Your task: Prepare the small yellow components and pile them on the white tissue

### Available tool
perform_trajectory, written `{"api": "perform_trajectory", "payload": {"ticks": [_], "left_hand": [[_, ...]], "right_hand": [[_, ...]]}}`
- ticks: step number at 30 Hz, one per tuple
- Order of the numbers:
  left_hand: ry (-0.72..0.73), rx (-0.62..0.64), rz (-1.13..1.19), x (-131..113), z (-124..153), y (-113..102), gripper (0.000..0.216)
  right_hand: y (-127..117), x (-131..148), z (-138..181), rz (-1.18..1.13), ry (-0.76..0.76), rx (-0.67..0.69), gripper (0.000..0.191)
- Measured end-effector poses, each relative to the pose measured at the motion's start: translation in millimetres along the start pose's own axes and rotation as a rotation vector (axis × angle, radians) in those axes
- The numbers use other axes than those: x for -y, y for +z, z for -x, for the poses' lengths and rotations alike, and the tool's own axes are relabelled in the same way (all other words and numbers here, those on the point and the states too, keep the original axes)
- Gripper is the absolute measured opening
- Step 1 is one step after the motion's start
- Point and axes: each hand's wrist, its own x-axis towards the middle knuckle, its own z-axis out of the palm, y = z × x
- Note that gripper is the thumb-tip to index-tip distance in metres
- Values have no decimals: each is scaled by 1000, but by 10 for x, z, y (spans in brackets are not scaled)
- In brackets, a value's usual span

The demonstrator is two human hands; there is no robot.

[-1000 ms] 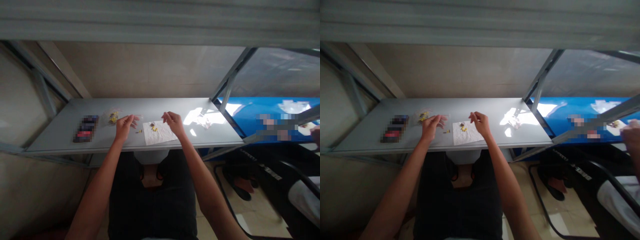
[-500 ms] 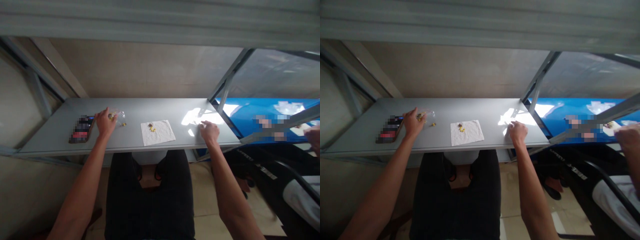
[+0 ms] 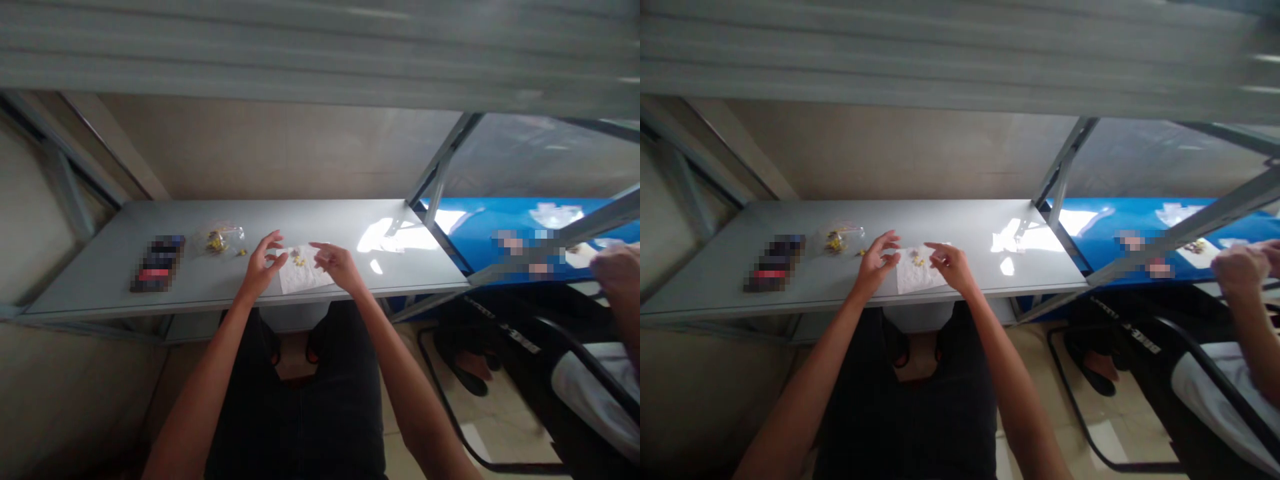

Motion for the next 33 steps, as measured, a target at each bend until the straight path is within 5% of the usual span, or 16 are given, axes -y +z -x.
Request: {"api": "perform_trajectory", "payload": {"ticks": [4, 9, 14, 17, 20, 33], "left_hand": [[-142, -103, 93, 91, -39, -17, 42], [-182, -287, 177, 276, -14, -136, 37], [46, -309, -214, 239, 44, -107, 51], [371, -164, -547, 131, 89, -69, 70], [518, 95, -671, 92, 118, -40, 76], [376, 114, -620, 164, 142, -59, 79]], "right_hand": [[471, 83, -99, -233, 61, -4, 58], [625, 14, -132, -471, 175, -43, 59], [670, -28, -104, -469, 175, -86, 51], [713, -10, -91, -444, 128, -110, 46], [752, -8, -81, -426, 100, -96, 44], [740, -107, 2, -460, 55, -31, 31]]}}
